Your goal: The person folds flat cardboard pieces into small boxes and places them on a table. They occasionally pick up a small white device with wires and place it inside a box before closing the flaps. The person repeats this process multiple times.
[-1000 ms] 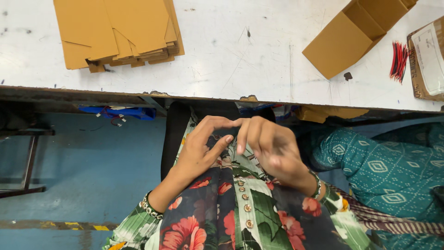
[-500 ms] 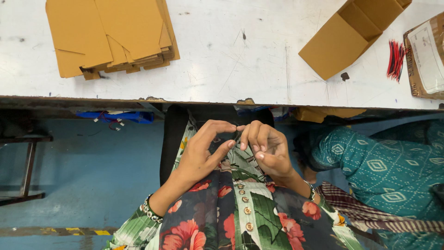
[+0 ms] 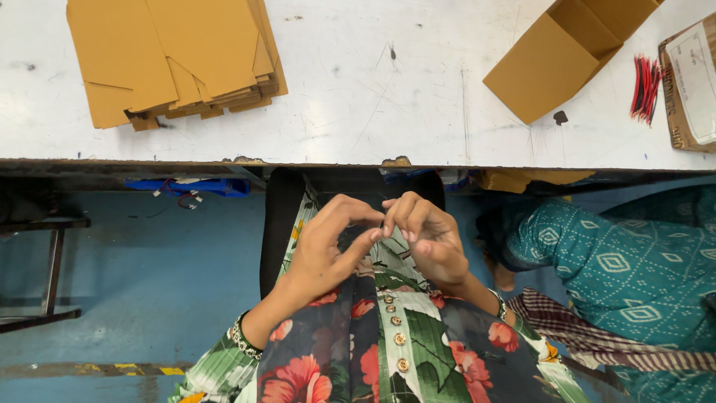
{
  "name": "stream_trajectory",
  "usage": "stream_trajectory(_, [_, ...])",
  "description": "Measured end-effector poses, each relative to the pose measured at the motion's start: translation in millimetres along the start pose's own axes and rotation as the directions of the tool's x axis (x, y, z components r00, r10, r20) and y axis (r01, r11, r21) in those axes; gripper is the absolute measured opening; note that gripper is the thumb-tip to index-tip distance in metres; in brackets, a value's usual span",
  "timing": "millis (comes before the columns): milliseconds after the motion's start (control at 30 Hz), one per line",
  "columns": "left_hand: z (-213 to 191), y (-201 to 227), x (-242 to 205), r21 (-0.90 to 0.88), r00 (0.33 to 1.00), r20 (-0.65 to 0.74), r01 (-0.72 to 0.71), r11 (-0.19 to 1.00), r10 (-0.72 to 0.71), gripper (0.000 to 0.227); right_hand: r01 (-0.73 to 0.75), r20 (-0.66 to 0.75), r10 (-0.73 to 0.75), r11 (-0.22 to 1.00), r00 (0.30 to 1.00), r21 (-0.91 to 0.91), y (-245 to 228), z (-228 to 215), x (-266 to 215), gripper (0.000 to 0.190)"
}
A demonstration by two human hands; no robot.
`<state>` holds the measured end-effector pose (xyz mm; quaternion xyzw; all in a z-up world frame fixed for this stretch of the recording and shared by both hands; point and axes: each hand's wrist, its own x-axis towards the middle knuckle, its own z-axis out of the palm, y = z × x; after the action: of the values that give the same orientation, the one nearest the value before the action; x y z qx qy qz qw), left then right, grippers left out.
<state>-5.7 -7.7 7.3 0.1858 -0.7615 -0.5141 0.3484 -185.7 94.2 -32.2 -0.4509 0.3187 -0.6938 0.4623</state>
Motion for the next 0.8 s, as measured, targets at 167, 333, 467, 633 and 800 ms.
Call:
stream_trajectory(167, [1.7, 14.7, 3.0, -0.085, 0.985, 0.101, 0.152, 0.985, -0.143, 0.010, 0.043, -0.028, -0.049, 0.982, 0.998, -0.185, -0.8, -0.7, -3.4, 0.018])
stream_trajectory(333, [-2.3, 24.6, 3.8, -0.006, 0.992, 0.093, 0.088, 0.996, -0.087, 0.016, 0.165, -0.006, -0.186, 0.886, 0.983, -0.433, -3.6, -4.5, -5.4, 0.006])
stream_trajectory(467, [-4.0, 26.3, 2.6, 0.123, 0.998, 0.054, -0.036, 0.992, 0.029, 0.016, 0.270, 0.052, -0.306, 0.735, 0.951, -0.622, -4.7, -6.4, -5.0, 0.006])
stream_trajectory(633, [-4.1, 24.8, 0.4, 0.218, 0.991, 0.029, -0.132, 0.967, 0.129, 0.017, 0.305, 0.089, -0.337, 0.670, 0.937, -0.677, -4.9, -6.5, -5.3, 0.009])
stream_trajectory(800, [-4.1, 25.6, -0.5, 0.278, 0.983, 0.040, -0.185, 0.943, 0.181, 0.018, 0.317, 0.113, -0.353, 0.598, 0.929, -0.737, -7.8, -6.7, -8.2, 0.007])
